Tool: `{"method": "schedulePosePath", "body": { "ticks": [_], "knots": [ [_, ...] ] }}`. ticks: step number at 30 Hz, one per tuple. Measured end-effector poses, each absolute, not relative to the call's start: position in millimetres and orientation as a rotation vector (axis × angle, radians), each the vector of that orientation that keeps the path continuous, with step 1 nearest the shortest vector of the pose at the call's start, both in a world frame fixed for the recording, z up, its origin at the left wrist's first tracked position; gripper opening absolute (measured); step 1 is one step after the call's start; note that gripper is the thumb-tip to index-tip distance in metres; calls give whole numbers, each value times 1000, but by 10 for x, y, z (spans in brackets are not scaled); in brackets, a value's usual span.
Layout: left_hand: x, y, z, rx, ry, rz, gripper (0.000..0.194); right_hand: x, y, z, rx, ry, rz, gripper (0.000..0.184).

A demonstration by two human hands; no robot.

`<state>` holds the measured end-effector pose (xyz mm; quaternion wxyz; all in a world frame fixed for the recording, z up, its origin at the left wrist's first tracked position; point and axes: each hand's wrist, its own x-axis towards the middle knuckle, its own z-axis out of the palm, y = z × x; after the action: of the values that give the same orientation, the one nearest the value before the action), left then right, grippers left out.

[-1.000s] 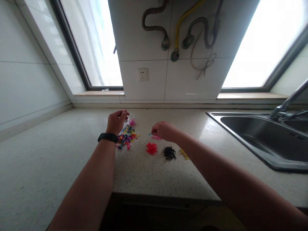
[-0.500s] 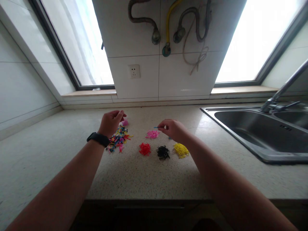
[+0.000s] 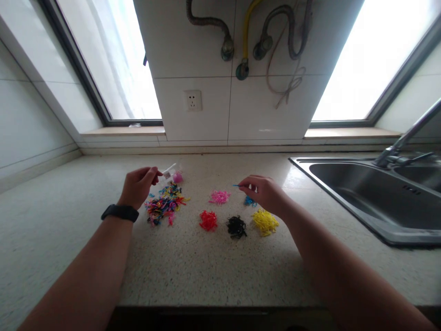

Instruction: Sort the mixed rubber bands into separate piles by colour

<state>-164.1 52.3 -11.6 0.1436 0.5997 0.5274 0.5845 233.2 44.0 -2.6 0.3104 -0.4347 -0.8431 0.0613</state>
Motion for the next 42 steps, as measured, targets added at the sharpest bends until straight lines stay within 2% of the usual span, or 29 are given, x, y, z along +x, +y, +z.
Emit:
{"method": "schedulePosePath", "body": {
  "ticks": [10,18,22,42],
  "knots": [
    [-1505,558,-125,1438,1396,1738,24,2340,435,-44,-1046,-2140,336,20],
    [-1550,599,-156,1425,1379,1779,25,2245,329,46,-941,-1736,834,25],
    [-1541,599,-169,1452,1372,1741,26,2219,258,125,-885,-1654,967,24],
    [-1568,550,-177,1308,1311,1810,24,2315,299,116,-763,-1560,1001,23]
  ]
}}
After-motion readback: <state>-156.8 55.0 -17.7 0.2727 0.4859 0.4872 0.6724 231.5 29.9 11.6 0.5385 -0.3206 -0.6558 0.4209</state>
